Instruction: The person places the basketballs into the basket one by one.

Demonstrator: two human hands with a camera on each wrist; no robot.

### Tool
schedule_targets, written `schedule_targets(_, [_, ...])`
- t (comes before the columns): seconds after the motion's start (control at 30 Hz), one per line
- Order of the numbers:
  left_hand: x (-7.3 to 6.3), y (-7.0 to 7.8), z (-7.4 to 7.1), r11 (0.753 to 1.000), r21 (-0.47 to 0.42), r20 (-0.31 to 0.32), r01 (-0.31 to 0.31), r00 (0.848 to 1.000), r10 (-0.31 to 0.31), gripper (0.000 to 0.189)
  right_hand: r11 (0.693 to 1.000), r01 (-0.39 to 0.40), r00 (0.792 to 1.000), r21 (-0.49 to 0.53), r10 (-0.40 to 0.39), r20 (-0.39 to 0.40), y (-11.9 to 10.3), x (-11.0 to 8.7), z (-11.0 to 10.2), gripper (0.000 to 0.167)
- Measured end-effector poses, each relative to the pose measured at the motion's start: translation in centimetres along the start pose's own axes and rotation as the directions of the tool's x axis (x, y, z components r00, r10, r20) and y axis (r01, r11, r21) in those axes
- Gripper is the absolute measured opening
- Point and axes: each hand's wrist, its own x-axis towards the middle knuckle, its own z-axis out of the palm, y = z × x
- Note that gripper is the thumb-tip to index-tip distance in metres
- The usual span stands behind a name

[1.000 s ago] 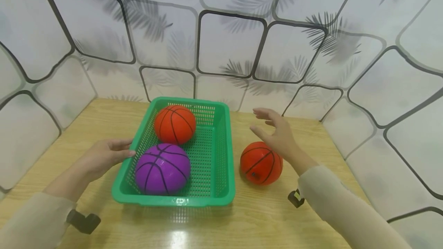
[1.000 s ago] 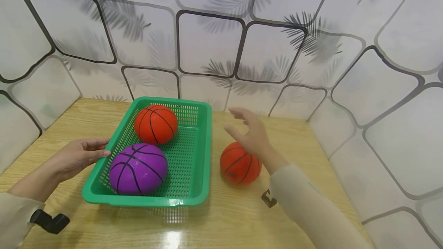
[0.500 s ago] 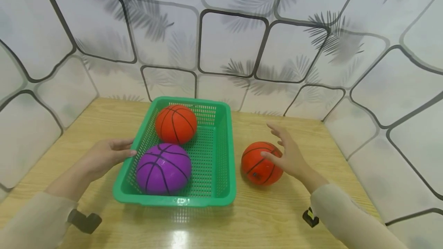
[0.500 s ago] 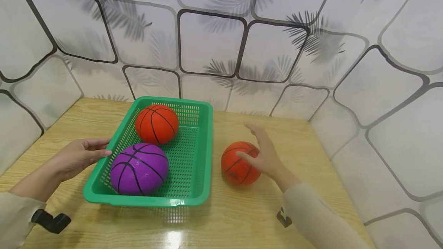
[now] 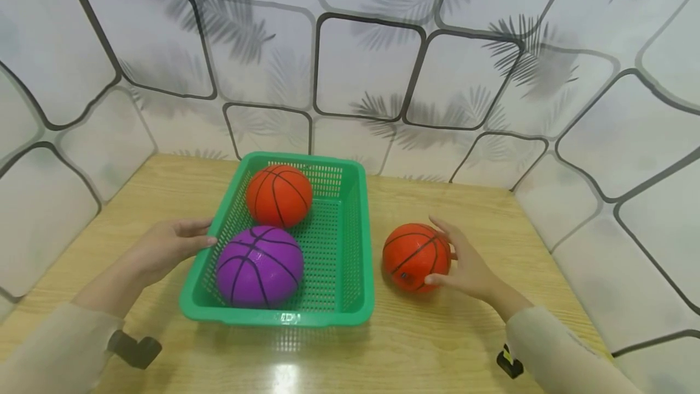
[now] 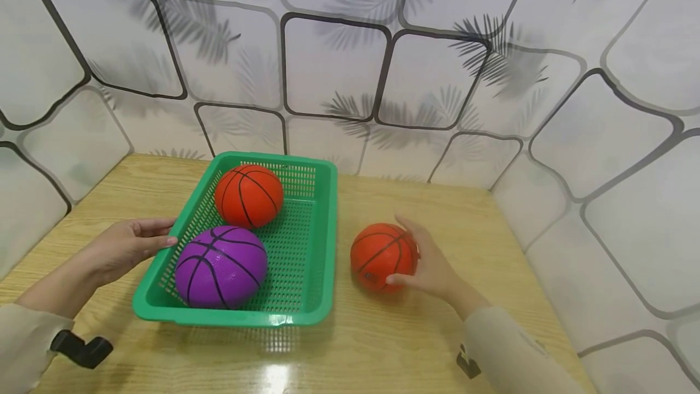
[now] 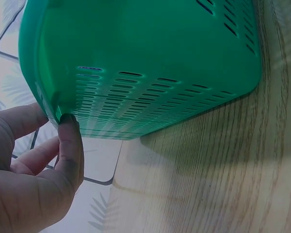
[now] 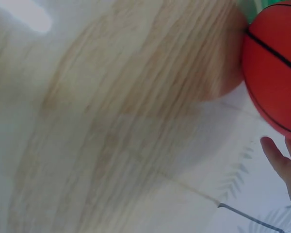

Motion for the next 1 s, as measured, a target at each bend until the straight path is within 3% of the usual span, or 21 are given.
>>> schedule_targets(0.3, [-0.1, 0.1, 0.0, 1.0, -0.014, 0.006, -0.001, 1.0, 0.001, 0.064, 0.998, -0.025, 0.998, 0.062, 0.021, 0.059, 0.9, -0.6, 0.3, 0.112])
schedule_targets(0.63, [-0.1, 0.0, 0.0, 1.0, -0.025, 0.003, -0.003, 1.0, 0.003, 0.064, 0.989, -0.047, 0.999, 0.142, 0.046, 0.009, 1.3, -0.8, 0.5, 0.105])
schedule_targets(1.0, [-0.1, 0.0, 0.0, 1.0, -0.02, -0.003, -0.008, 1.0, 0.008, 0.064, 0.988, -0.095, 0.995, 0.122, 0.096, -0.003, 1.0, -1.0, -1.2, 0.098])
